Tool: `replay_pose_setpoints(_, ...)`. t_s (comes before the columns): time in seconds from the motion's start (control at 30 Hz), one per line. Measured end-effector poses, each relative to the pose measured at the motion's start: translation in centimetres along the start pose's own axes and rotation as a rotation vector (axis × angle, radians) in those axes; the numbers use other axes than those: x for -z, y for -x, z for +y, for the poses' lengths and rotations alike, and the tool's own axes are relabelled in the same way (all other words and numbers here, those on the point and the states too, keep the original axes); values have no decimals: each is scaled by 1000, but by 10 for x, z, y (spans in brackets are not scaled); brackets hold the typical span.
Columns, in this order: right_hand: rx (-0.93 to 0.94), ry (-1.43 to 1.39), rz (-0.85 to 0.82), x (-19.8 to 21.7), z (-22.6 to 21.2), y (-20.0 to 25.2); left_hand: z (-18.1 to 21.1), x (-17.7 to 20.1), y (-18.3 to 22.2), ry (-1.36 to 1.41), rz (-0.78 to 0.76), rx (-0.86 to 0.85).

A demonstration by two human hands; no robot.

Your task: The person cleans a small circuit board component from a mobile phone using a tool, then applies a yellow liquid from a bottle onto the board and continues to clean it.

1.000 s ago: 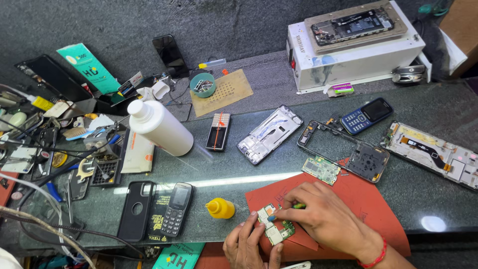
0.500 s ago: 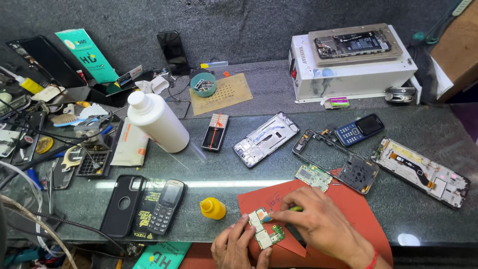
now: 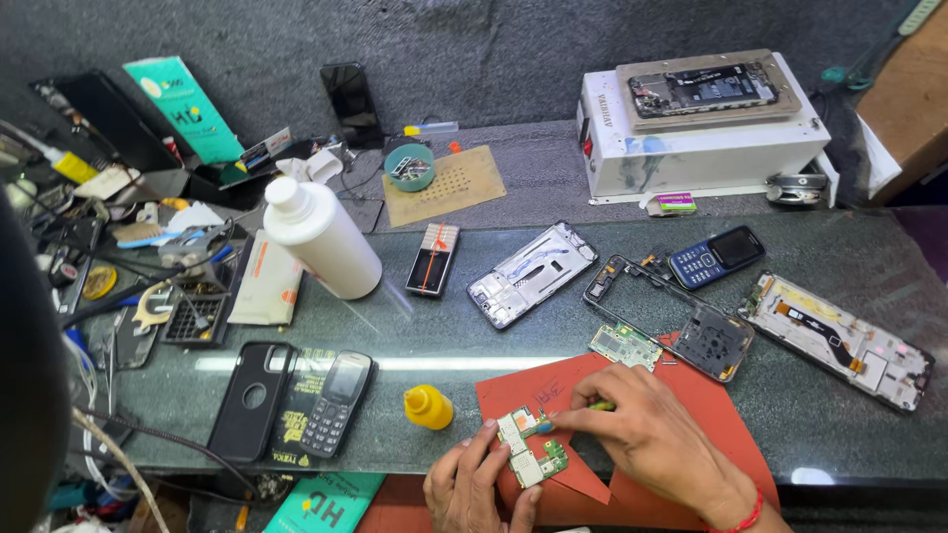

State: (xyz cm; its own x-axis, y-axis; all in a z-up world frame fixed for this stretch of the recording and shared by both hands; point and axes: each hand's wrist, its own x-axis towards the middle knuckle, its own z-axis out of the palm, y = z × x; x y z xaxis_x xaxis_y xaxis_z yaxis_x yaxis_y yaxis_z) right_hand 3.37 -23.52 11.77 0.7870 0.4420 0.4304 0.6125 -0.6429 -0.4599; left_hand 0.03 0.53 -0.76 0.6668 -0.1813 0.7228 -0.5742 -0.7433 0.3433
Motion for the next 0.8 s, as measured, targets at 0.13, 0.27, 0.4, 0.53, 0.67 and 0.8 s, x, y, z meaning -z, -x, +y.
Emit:
replay_pose_setpoints(0.13, 18, 15, 0, -7, -7, -3, 3, 1, -6, -9, -5, -2)
replay_pose_setpoints(0.27, -29, -6, -14, -1, -1, 0, 8, 6, -4, -8, -23, 28)
replay_pose_setpoints(0.4, -11, 4, 13, -6, -6, 0, 7, 5, -7, -4, -7, 12)
replay_pose_setpoints(0.53, -5, -26, 44, -5, -6, 3, 7, 7, -8, -28, -16, -10)
replay_pose_setpoints(0.67, -76, -19, 21, -2, -6, -2, 9, 10, -19, -12, 2, -14)
replay_pose_setpoints(0.8, -50, -34, 12, -9, -11, 9, 15, 18, -11, -7, -95, 31)
